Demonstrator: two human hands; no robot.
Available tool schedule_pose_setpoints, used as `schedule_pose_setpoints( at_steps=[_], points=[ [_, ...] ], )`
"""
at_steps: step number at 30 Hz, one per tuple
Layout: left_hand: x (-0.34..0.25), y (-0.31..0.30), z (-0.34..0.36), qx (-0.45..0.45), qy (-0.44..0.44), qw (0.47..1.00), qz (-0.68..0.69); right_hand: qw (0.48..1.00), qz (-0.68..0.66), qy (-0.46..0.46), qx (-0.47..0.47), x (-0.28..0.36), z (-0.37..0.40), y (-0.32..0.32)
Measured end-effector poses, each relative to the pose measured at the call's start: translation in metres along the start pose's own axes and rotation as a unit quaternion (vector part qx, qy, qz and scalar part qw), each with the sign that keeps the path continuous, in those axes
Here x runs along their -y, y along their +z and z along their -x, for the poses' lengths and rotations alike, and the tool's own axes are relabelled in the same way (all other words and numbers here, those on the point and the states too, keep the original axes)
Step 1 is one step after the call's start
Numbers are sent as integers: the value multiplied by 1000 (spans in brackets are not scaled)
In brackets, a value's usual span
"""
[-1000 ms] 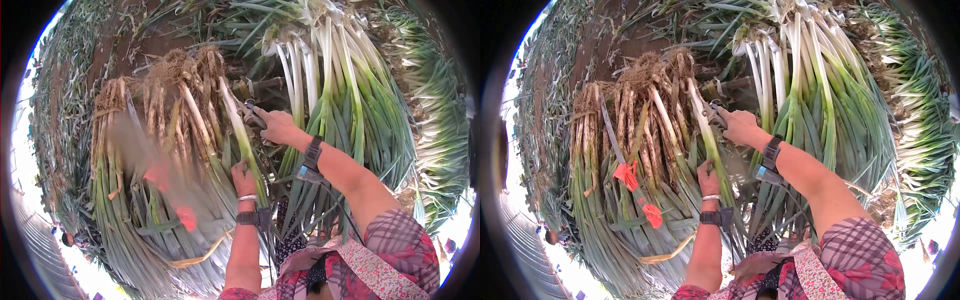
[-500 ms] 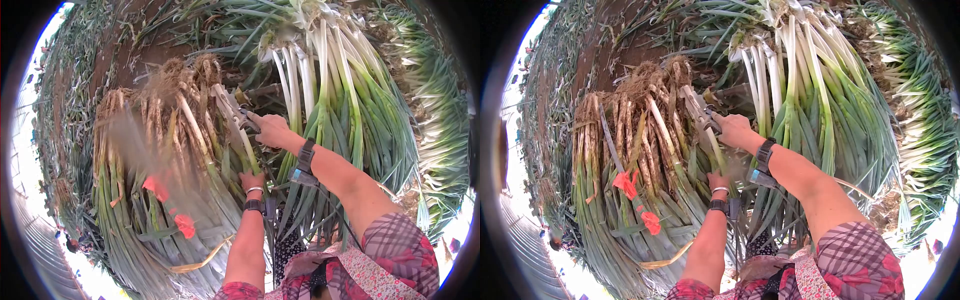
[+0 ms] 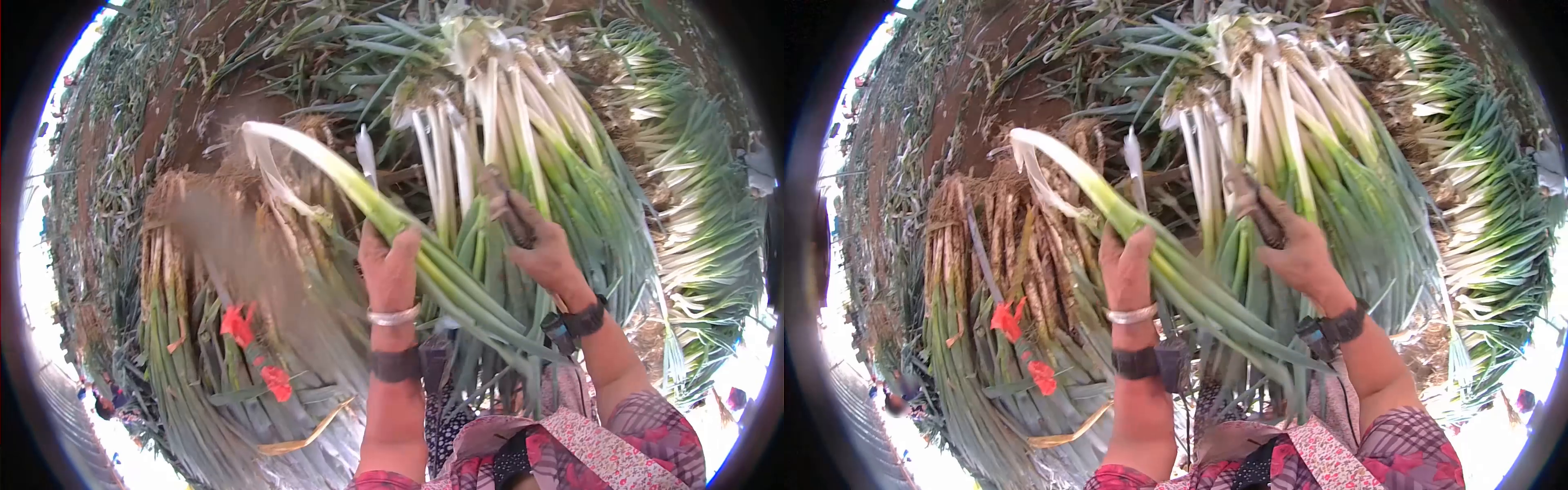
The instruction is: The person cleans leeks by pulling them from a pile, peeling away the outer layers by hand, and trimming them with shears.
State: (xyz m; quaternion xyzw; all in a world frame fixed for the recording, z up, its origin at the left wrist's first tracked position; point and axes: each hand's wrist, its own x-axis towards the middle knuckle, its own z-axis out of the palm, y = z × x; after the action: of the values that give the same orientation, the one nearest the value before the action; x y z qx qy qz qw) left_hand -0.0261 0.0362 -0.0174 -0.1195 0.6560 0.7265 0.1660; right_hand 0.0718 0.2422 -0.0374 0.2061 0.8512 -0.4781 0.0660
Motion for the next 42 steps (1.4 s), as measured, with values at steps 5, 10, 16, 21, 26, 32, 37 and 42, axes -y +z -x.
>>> schedule_pose_setpoints(
  at_steps=[5,10,16,21,26,32,37,42],
  points=[
    [72,101,-9,130,-48,989,56,994,-29,21,-102,13,19,-65],
    [191,162,15,77,-55,992,80,985,80,7,153,32,17,-88],
    [199,155,70,68,-70,963,-250,926,198,17,322,9,-68,-34],
    [179,179,90,59,-50,950,-301,924,284,-49,253,12,-153,-18],
    [138,211,59,58,123,960,-243,962,140,-181,-150,53,-211,-114],
    [156,214,41,142,-64,944,-292,965,180,-58,179,-3,-146,-85],
    [183,100,70,146,44,920,-360,943,297,-13,151,-8,-60,-30],
    [164,-113,71,-323,116,704,-622,961,146,-126,200,-14,35,13]
  ],
)
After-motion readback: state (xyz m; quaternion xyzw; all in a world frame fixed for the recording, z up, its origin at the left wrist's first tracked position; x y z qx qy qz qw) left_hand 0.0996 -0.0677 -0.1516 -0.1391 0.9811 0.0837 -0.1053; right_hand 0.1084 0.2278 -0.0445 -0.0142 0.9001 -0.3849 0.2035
